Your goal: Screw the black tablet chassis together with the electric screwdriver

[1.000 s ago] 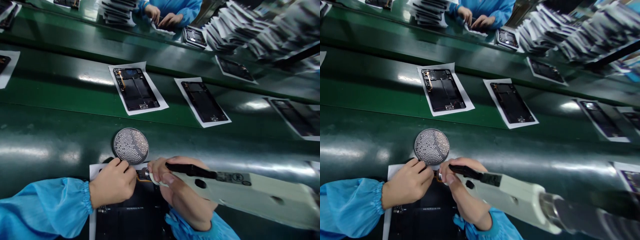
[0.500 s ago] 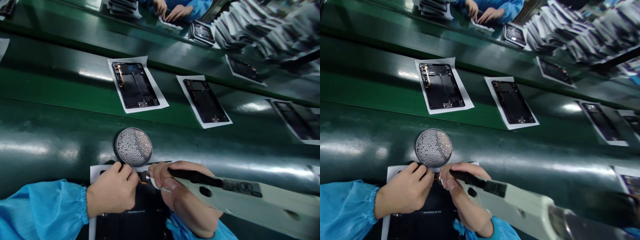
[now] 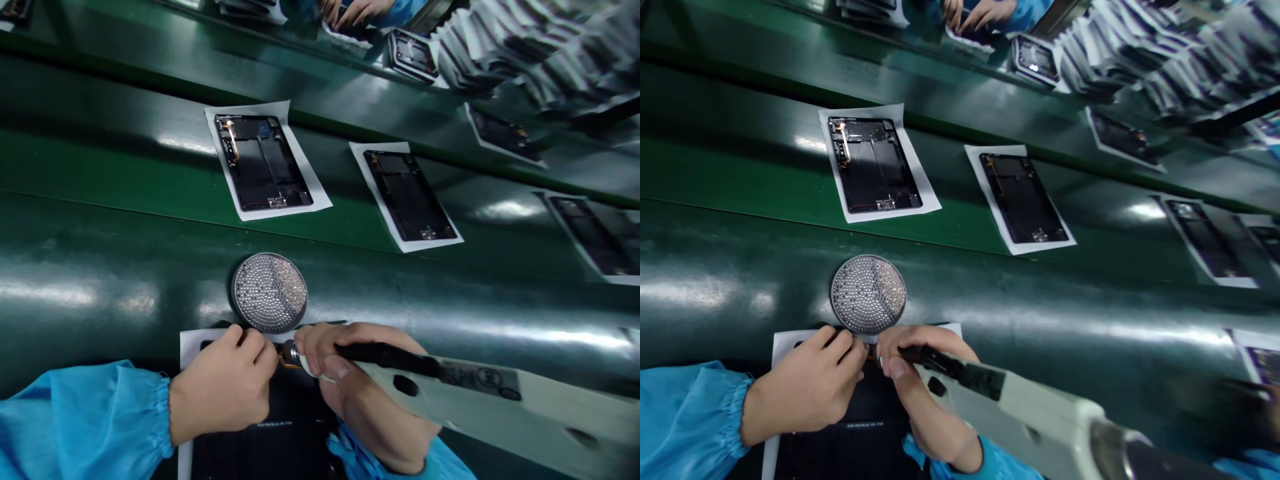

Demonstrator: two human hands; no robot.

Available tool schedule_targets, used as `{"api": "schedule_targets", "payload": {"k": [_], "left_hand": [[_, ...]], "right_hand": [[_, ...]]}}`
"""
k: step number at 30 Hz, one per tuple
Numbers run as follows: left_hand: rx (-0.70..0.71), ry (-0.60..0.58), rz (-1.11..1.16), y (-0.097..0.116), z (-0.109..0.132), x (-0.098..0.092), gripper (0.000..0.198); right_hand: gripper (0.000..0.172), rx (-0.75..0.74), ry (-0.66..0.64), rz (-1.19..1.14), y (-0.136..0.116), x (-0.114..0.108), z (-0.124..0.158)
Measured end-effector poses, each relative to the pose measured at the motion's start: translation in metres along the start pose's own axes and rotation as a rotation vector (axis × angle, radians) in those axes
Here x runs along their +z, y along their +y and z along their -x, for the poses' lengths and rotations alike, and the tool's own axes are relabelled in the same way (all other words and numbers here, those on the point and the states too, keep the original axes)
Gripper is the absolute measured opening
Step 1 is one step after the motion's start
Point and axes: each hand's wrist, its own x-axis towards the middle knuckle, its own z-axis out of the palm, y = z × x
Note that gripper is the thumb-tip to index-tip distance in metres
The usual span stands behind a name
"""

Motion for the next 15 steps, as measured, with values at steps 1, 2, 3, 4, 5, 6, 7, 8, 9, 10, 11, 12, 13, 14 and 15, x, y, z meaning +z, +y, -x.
{"api": "schedule_targets", "payload": {"k": [1, 2, 3, 4, 5, 6, 7, 8, 9, 10, 11, 12, 13, 14, 15], "left_hand": [[-0.006, -0.002, 0.007, 0.001, -0.001, 0.001, 0.02], [-0.013, 0.0, 0.014, 0.002, -0.002, 0.002, 0.02], [-0.022, 0.006, 0.02, 0.004, -0.003, 0.003, 0.02], [-0.034, 0.015, 0.026, 0.005, -0.004, 0.004, 0.021], [-0.045, 0.027, 0.029, 0.005, -0.004, 0.004, 0.021], [-0.056, 0.042, 0.028, 0.006, -0.005, 0.004, 0.022], [-0.064, 0.052, 0.024, 0.006, -0.005, 0.004, 0.022], [-0.065, 0.058, 0.019, 0.006, -0.006, 0.004, 0.023], [-0.06, 0.058, 0.016, 0.006, -0.006, 0.003, 0.025], [-0.05, 0.051, 0.016, 0.006, -0.007, 0.003, 0.028], [-0.041, 0.04, 0.018, 0.006, -0.007, 0.003, 0.029], [-0.034, 0.029, 0.022, 0.006, -0.008, 0.004, 0.03], [-0.034, 0.025, 0.028, 0.006, -0.009, 0.005, 0.03], [-0.041, 0.029, 0.034, 0.006, -0.01, 0.007, 0.029], [-0.053, 0.038, 0.04, 0.007, -0.011, 0.008, 0.029]], "right_hand": [[0.03, 0.0, -0.001, 0.007, 0.001, -0.001, 0.0], [0.028, 0.003, -0.001, 0.013, 0.002, -0.002, 0.001], [0.027, 0.006, 0.003, 0.021, 0.003, -0.003, 0.002], [0.025, 0.009, 0.008, 0.03, 0.003, -0.004, 0.003], [0.025, 0.011, 0.008, 0.039, 0.003, -0.005, 0.003], [0.025, 0.01, 0.003, 0.043, 0.002, -0.006, 0.004], [0.027, 0.008, 0.0, 0.045, 0.0, -0.008, 0.004], [0.028, -0.001, 0.003, 0.044, -0.003, -0.01, 0.003], [0.03, -0.013, 0.014, 0.04, -0.006, -0.013, 0.002], [0.031, -0.025, 0.034, 0.035, -0.009, -0.015, -0.001], [0.031, -0.04, 0.064, 0.03, -0.012, -0.019, -0.004], [0.031, -0.055, 0.095, 0.025, -0.013, -0.022, -0.008], [0.03, -0.071, 0.121, 0.019, -0.014, -0.025, -0.013], [0.029, -0.088, 0.142, 0.013, -0.013, -0.027, -0.019], [0.028, -0.104, 0.159, 0.006, -0.011, -0.03, -0.024]]}}
